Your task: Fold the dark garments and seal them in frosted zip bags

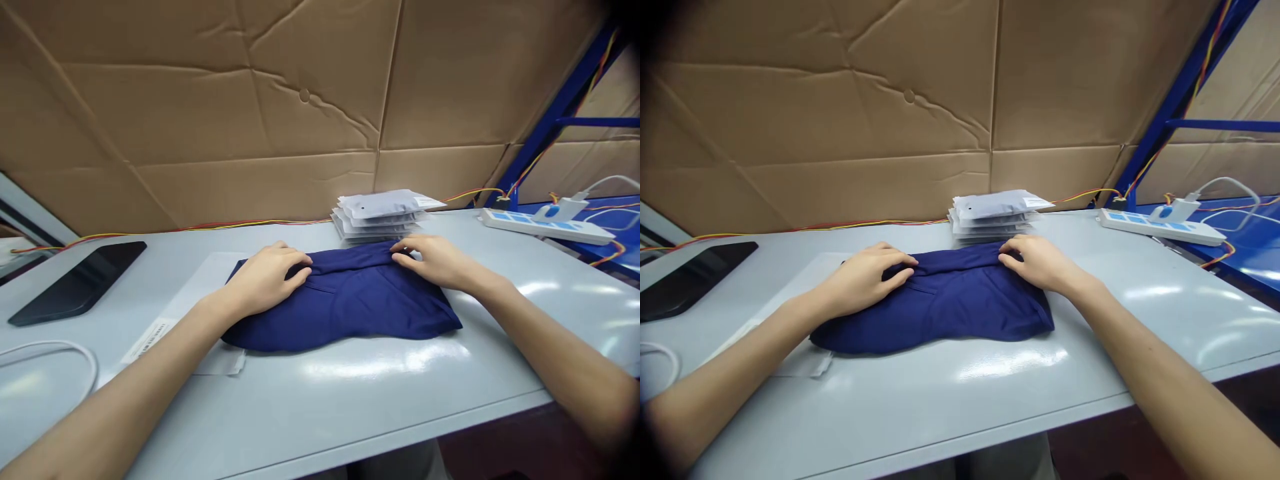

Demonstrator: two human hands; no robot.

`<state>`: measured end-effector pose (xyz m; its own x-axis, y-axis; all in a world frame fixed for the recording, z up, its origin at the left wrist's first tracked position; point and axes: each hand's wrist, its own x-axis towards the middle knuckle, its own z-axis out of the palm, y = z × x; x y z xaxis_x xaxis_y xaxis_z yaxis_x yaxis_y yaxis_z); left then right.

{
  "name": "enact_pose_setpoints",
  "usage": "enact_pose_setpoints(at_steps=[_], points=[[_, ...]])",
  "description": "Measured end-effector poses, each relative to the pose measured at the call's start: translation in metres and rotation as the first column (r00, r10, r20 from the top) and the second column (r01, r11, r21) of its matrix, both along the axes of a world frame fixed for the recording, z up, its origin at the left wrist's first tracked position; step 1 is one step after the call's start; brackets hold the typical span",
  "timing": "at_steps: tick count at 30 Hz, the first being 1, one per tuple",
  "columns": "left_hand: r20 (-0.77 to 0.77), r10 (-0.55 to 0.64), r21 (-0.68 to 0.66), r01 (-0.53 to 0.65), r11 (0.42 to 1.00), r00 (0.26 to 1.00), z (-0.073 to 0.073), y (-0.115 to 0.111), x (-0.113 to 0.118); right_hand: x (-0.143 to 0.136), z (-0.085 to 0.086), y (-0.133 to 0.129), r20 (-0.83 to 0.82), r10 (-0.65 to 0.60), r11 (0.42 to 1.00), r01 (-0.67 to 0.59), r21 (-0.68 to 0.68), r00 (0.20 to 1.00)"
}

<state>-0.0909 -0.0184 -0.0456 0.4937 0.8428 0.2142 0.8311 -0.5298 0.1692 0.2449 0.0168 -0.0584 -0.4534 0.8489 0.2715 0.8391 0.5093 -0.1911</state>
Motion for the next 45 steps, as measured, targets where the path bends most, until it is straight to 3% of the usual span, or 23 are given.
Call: enact_pose_setpoints(at_steps=[10,16,20,22,26,30,34,40,45], points=[[0.007,-0.014,-0.018,0.014,1.000,1.000,-0.001,0.001,-0.002,-0.001,0.002,0.000,-0.008,-0.010,0.999,0.010,-0.050,1.000],[0.038,-0.006,-0.012,0.007,1.000,0.999,0.012,-0.011,-0.011,0.002,0.004,-0.010,-0.095,-0.007,1.000,0.006,-0.011,0.995],[0.073,-0.001,0.041,-0.001,0.999,0.997,0.020,-0.041,-0.035,0.011,0.008,-0.039,-0.239,0.035,0.996,-0.015,0.086,0.970],[0.071,-0.010,0.007,0.010,1.000,0.997,0.018,-0.061,-0.051,0.019,0.010,-0.061,-0.276,0.064,0.996,-0.046,0.070,0.959],[0.081,0.010,-0.061,-0.005,0.998,0.997,0.006,-0.093,-0.077,0.032,0.008,-0.102,-0.194,0.172,0.983,-0.181,-0.029,0.966],[0.089,0.025,-0.066,-0.019,0.998,0.996,-0.006,-0.100,-0.087,0.036,-0.004,-0.118,-0.146,0.142,0.987,-0.151,-0.052,0.979],[0.112,0.040,-0.036,-0.036,0.999,0.993,-0.004,-0.096,-0.082,0.031,-0.006,-0.112,-0.213,0.067,0.998,-0.068,0.002,0.975],[0.161,0.275,0.001,-0.279,0.960,0.948,0.019,-0.072,-0.062,0.012,0.012,-0.073,-0.347,-0.095,0.991,0.122,0.055,0.933],[0.069,0.328,0.008,-0.329,0.944,0.942,0.020,-0.035,-0.052,-0.005,0.016,-0.022,-0.204,-0.145,0.986,0.158,0.046,0.968]])
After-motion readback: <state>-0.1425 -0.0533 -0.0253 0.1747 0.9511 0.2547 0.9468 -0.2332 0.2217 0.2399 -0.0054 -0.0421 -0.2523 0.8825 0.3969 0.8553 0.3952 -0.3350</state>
